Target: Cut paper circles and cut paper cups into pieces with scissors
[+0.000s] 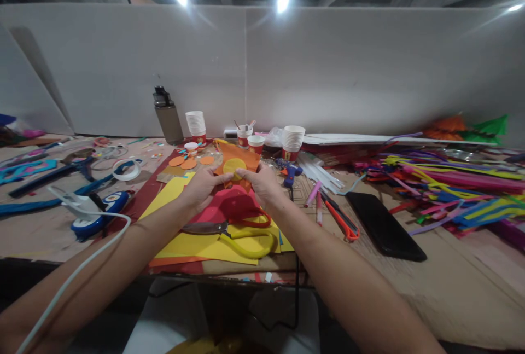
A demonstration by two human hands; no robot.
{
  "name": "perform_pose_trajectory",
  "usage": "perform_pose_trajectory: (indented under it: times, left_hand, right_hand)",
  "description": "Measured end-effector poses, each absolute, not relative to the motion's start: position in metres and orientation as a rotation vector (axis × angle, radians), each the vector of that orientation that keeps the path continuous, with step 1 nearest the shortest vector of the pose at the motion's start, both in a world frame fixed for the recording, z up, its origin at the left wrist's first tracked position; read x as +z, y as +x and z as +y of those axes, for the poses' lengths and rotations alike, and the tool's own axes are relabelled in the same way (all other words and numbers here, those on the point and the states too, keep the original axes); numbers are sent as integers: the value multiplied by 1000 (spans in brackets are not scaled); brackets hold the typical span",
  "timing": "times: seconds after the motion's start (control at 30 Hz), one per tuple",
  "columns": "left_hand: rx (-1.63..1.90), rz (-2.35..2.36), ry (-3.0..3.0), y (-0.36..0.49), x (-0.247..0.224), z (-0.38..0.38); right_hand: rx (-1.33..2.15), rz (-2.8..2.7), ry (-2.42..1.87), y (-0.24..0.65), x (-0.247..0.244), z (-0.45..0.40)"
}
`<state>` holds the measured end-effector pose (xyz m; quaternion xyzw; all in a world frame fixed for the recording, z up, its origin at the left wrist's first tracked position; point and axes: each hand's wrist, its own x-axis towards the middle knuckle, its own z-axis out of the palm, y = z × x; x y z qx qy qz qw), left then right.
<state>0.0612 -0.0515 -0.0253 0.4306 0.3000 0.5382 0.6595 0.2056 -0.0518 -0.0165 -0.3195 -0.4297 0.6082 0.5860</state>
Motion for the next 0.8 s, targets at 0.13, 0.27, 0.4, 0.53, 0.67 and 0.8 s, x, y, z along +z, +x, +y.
perform_pose_trajectory:
  times: [0.13,0.27,0.4,0.53,0.67,0.8]
  left_hand:
    - [1217,674,967,62,-26,-51]
    - [1184,681,957,61,-24,-52]
    - [1104,658,951,56,-19,-52]
    - [1156,682,897,53,-17,-49]
    - [1151,716,942,52,-18,-48]
    - [1112,711,1031,53,-17,-51]
  right_hand:
    - [1425,-995,-744,206,-16,-52]
    - [1432,-999,-741,206,-15,-52]
    - [1451,-988,-748,207,-12,-53]
    - [1446,-978,-778,207,-10,-53]
    - [1447,-985,-762,206,-12,-52]
    - [1456,-1005,-773,207,-15,-52]
